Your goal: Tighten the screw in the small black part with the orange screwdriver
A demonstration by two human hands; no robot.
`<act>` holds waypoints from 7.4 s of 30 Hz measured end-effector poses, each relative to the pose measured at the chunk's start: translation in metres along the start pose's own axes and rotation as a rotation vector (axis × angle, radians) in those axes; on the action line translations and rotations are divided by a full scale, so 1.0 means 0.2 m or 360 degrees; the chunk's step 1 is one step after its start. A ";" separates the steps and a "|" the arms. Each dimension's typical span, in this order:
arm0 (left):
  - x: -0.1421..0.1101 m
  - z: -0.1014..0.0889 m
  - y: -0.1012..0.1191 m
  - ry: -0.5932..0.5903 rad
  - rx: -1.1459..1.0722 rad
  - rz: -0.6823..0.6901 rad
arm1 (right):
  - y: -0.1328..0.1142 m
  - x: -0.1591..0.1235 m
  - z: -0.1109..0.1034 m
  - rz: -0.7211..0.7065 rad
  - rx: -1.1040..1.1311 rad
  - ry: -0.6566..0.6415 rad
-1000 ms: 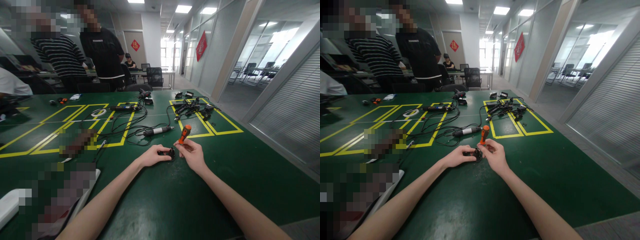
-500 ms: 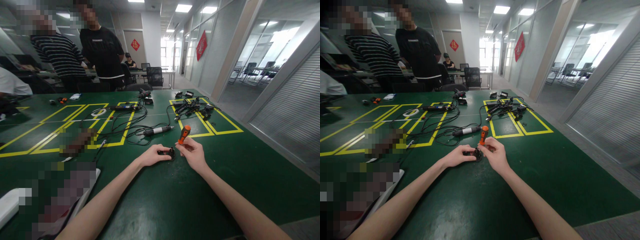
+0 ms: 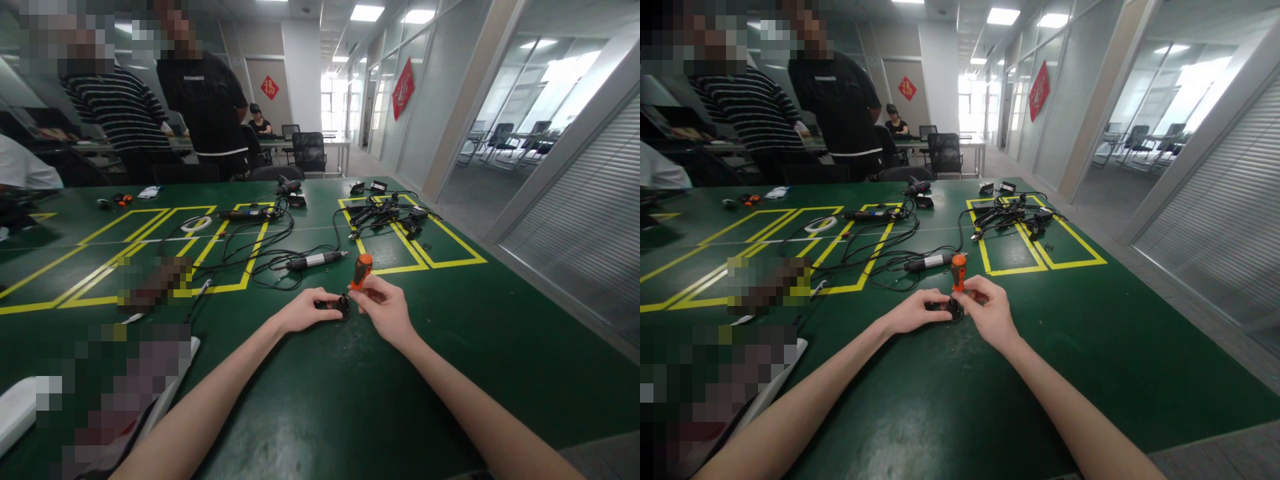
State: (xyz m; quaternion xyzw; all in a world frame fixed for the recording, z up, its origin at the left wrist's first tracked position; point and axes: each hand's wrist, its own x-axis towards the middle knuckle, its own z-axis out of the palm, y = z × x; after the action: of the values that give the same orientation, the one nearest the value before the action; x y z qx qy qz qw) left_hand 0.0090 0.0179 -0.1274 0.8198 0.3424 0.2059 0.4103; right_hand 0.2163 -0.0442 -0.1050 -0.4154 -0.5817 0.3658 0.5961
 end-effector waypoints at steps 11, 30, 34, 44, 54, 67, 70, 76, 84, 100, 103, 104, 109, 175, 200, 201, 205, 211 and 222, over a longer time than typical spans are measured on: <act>0.00 0.00 0.02 -0.0013 -0.0006 0.0003 | 0.02 -0.01 0.00 -0.0069 -0.0024 -0.0056; 0.00 0.00 0.02 -0.0014 -0.0013 -0.0003 | 0.01 -0.01 -0.01 -0.0051 -0.0128 -0.0001; 0.00 0.00 0.02 -0.0017 -0.0003 -0.0003 | 0.02 -0.01 0.00 0.0038 -0.0036 -0.0052; 0.00 -0.01 0.02 -0.0022 0.0011 0.0009 | 0.01 0.00 0.00 0.0044 -0.0059 -0.0017; 0.00 -0.01 0.02 -0.0016 0.0003 0.0000 | 0.01 -0.02 0.00 -0.0095 -0.0191 -0.0130; 0.00 -0.01 0.01 -0.0034 -0.0003 -0.0006 | 0.02 0.00 -0.02 -0.0058 -0.0124 -0.0089; 0.00 -0.01 0.01 -0.0035 -0.0011 0.0008 | 0.02 0.01 -0.03 -0.0072 -0.0175 -0.0023; 0.00 -0.01 0.01 -0.0025 -0.0003 0.0005 | 0.02 0.00 -0.01 0.0043 -0.0052 -0.0024; 0.00 0.00 0.00 -0.0032 0.0009 0.0000 | 0.02 0.00 0.00 0.0030 -0.0149 0.0119; 0.00 0.00 0.00 -0.0024 0.0013 -0.0010 | 0.02 -0.02 0.05 0.0178 0.0217 0.0025; 0.00 0.00 -0.01 -0.0022 -0.0002 -0.0011 | 0.01 -0.01 0.05 0.0191 0.0231 0.0004; 0.00 0.00 -0.01 -0.0020 -0.0008 -0.0011 | 0.01 -0.01 0.05 0.0191 0.0228 -0.0007; 0.00 0.00 -0.01 -0.0014 -0.0036 -0.0011 | 0.01 0.00 0.05 0.0204 0.0269 -0.0100; 0.00 -0.01 0.01 -0.0014 -0.0017 0.0002 | 0.02 0.00 0.05 0.0185 0.0300 -0.0030; 0.00 0.02 0.00 0.0082 -0.0097 -0.0047 | 0.03 0.01 0.04 0.0220 0.0338 -0.0029; 0.00 0.02 0.00 0.0087 -0.0094 -0.0050 | 0.03 0.01 0.04 0.0222 0.0320 -0.0032; 0.00 0.02 -0.01 0.0099 -0.0085 -0.0056 | 0.04 0.02 0.04 0.0213 0.0300 -0.0067; 0.01 0.02 -0.02 0.0102 -0.0085 -0.0056 | 0.04 0.01 0.05 0.0204 0.0420 -0.0099; 0.00 0.02 -0.01 0.0108 -0.0058 -0.0068 | 0.06 0.02 0.04 0.0222 0.0330 -0.0035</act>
State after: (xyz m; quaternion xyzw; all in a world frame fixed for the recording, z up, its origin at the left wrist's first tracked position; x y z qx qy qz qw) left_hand 0.0118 0.0168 -0.1307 0.7972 0.3699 0.2309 0.4175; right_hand 0.2081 -0.0348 -0.1155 -0.3871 -0.5169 0.4690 0.6025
